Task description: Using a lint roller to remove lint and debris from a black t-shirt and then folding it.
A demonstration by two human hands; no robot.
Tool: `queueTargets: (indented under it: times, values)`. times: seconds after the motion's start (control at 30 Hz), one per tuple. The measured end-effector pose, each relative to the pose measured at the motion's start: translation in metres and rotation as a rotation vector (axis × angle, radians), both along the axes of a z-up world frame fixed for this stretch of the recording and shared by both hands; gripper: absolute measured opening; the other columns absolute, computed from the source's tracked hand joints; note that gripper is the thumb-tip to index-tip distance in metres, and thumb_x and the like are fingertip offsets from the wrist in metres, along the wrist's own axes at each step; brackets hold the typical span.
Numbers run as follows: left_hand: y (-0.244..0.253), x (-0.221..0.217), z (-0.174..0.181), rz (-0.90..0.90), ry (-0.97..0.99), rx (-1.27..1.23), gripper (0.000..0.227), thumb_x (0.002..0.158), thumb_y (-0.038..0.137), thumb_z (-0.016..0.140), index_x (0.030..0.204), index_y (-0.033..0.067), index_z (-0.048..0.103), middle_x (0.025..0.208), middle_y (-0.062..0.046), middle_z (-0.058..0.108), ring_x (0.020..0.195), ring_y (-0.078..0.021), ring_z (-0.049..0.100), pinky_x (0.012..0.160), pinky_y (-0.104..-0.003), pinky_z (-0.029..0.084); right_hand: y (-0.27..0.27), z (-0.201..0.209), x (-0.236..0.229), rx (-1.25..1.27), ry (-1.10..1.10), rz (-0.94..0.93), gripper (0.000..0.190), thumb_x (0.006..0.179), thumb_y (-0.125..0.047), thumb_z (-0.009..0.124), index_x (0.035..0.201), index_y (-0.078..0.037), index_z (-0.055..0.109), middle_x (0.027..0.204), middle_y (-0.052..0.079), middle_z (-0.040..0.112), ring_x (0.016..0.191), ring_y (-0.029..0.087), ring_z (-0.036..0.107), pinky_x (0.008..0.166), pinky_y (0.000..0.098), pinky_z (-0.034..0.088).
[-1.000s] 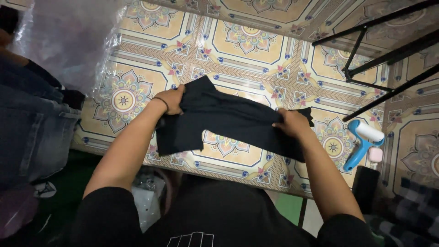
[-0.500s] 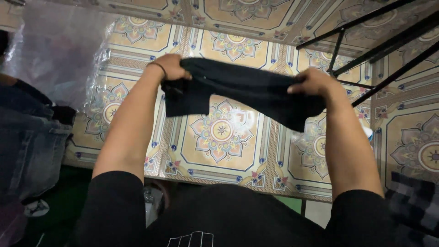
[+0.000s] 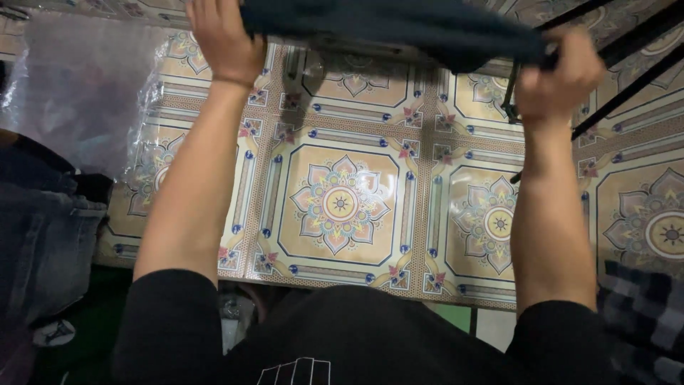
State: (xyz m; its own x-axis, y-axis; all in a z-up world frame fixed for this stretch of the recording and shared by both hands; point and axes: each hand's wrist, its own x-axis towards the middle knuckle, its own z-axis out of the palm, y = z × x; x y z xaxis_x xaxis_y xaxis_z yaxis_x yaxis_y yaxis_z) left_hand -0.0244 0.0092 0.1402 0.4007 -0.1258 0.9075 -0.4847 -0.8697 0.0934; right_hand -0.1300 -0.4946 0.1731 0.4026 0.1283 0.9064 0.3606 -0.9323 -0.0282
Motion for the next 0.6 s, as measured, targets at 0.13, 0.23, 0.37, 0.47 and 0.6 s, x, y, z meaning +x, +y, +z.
queueTargets:
  times: [0.13,0.23,0.37,0.47,0.6]
  values:
    - [0.016,-0.058,-0.038,0.071,0.386,0.237,0.035,0.072,0.023,0.073,0.091,0.0111,0.047,0.092,-0.008,0.047,0.084,-0.0259,0.044,0.075,-0.038,0.036,0.023,-0.044,-0.054,-0.272,0.253,-0.173,0.01,0.083,-0.014,0.066,0.075,-0.017,0.061,0.063,-0.002,0.052,0.054,0.014,0.053,0.05,0.0277,0.039]
    - [0.027,-0.095,-0.098,0.102,0.839,0.388,0.045,0.066,0.03,0.078,0.099,0.0135,0.051,0.105,-0.01,0.049,0.1,-0.0296,0.047,0.087,-0.045,0.037,0.046,-0.091,-0.096,-0.375,0.682,-0.263,0.01,0.072,-0.021,0.072,0.077,-0.02,0.064,0.067,0.0,0.06,0.065,0.02,0.061,0.064,0.0343,0.045]
    - [0.026,-0.145,-0.145,0.106,1.277,0.433,0.057,0.065,0.051,0.081,0.104,0.0175,0.057,0.12,-0.007,0.051,0.12,-0.0294,0.045,0.099,-0.051,0.032,0.066,-0.16,-0.135,-0.451,1.2,-0.346,0.035,0.078,-0.038,0.063,0.105,-0.02,0.076,0.094,0.007,0.078,0.091,0.031,0.075,0.079,0.0472,0.049]
    - [0.018,-0.181,-0.113,0.058,1.464,0.328,0.058,0.078,0.062,0.072,0.107,0.012,0.065,0.138,-0.011,0.051,0.134,-0.0306,0.044,0.11,-0.053,0.028,0.066,-0.203,-0.163,-0.409,1.258,-0.313,0.043,0.081,-0.038,0.064,0.118,-0.018,0.073,0.1,0.01,0.078,0.094,0.033,0.073,0.082,0.0456,0.045]
    - [0.025,-0.181,-0.135,0.01,1.388,0.117,0.05,0.095,0.055,0.063,0.095,0.0045,0.066,0.138,-0.016,0.051,0.133,-0.0373,0.048,0.105,-0.05,0.039,0.07,-0.199,-0.185,-0.457,1.191,-0.308,0.034,0.085,-0.035,0.067,0.113,-0.018,0.074,0.097,0.009,0.077,0.092,0.032,0.073,0.085,0.0447,0.044]
